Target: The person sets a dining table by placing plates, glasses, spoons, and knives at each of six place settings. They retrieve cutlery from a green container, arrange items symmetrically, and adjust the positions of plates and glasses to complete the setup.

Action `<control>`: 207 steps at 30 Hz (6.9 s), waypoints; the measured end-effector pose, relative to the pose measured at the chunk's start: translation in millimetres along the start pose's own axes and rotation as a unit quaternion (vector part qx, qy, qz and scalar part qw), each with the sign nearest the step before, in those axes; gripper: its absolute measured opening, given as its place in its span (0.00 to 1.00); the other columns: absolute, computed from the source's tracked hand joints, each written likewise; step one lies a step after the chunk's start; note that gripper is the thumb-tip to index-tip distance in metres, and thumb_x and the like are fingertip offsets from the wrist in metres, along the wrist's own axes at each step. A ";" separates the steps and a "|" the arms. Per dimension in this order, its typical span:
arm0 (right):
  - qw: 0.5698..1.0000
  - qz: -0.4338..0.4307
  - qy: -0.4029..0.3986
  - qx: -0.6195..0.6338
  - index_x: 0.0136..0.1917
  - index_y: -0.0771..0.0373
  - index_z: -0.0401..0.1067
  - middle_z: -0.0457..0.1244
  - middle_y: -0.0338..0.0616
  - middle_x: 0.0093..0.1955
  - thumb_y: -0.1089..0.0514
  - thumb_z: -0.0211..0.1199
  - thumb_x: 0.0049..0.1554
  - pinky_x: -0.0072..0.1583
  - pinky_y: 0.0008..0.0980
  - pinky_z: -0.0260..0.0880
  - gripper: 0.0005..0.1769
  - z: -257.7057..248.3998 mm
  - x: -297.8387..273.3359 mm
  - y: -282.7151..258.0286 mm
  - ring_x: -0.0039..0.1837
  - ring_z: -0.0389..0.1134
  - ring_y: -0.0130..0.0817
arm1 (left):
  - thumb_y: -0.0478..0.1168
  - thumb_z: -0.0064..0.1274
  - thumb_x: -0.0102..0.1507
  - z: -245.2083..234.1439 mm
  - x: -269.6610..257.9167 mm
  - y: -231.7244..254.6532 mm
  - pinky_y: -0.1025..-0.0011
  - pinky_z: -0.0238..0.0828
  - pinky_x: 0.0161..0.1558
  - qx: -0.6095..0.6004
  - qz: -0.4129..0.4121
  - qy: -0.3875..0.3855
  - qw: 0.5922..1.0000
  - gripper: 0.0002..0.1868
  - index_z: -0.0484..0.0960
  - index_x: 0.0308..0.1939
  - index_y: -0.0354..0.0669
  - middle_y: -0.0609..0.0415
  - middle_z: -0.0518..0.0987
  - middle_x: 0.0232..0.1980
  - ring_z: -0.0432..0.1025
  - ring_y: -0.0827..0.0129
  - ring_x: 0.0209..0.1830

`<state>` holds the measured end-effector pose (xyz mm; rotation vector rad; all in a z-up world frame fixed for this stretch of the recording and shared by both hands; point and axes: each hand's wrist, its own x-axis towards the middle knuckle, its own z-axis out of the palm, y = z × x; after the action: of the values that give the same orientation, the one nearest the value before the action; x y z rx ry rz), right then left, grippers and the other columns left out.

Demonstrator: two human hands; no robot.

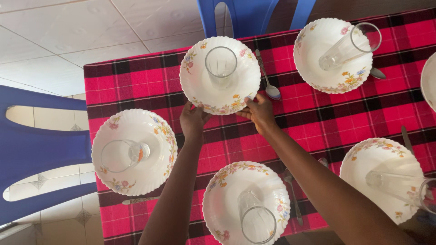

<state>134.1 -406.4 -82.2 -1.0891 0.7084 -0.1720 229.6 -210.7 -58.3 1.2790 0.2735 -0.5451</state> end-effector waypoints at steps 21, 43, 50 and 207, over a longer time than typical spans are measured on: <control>0.999 -0.004 0.026 -0.031 0.61 0.73 0.67 0.69 0.57 0.54 0.60 0.53 0.65 0.54 0.41 0.80 0.15 13.1 -2.6 -1.4 0.52 0.76 0.45 | 0.33 0.47 0.68 -8.2 4.9 4.1 0.65 0.84 0.51 0.000 -0.001 -0.014 1.000 0.22 0.69 0.67 0.33 0.44 0.82 0.47 0.80 0.64 0.45; 0.700 -0.383 -0.111 -0.593 0.80 0.54 0.52 0.50 0.58 0.75 0.47 0.88 0.40 0.63 0.56 0.64 0.64 85.0 5.2 -139.6 0.74 0.54 0.55 | 0.37 0.48 0.69 -16.0 -8.4 -9.6 0.66 0.80 0.57 0.001 -0.027 -0.033 0.999 0.28 0.64 0.72 0.33 0.41 0.80 0.58 0.78 0.59 0.55; 0.771 -0.372 -0.150 -0.495 0.81 0.55 0.54 0.57 0.52 0.72 0.59 0.82 0.47 0.70 0.38 0.67 0.55 78.6 10.5 -125.2 0.75 0.63 0.45 | 0.35 0.48 0.67 -20.0 -11.2 -11.8 0.66 0.80 0.54 -0.007 -0.021 -0.041 0.999 0.29 0.64 0.73 0.33 0.40 0.80 0.58 0.78 0.59 0.55; 0.785 -0.153 0.179 -0.573 0.38 0.69 0.71 0.67 0.61 0.36 0.56 0.73 0.46 0.46 0.53 0.70 0.15 -540.1 -264.0 -46.3 0.43 0.70 0.62 | 0.40 0.60 0.63 185.0 -390.0 -310.6 0.63 0.72 0.50 0.465 0.144 0.145 0.861 0.12 0.84 0.48 0.39 0.48 0.80 0.45 0.76 0.61 0.45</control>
<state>-385.6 -712.0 -72.0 -2.4027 0.9989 -0.2335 -282.2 -353.9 -75.2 2.3125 0.0450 -0.2017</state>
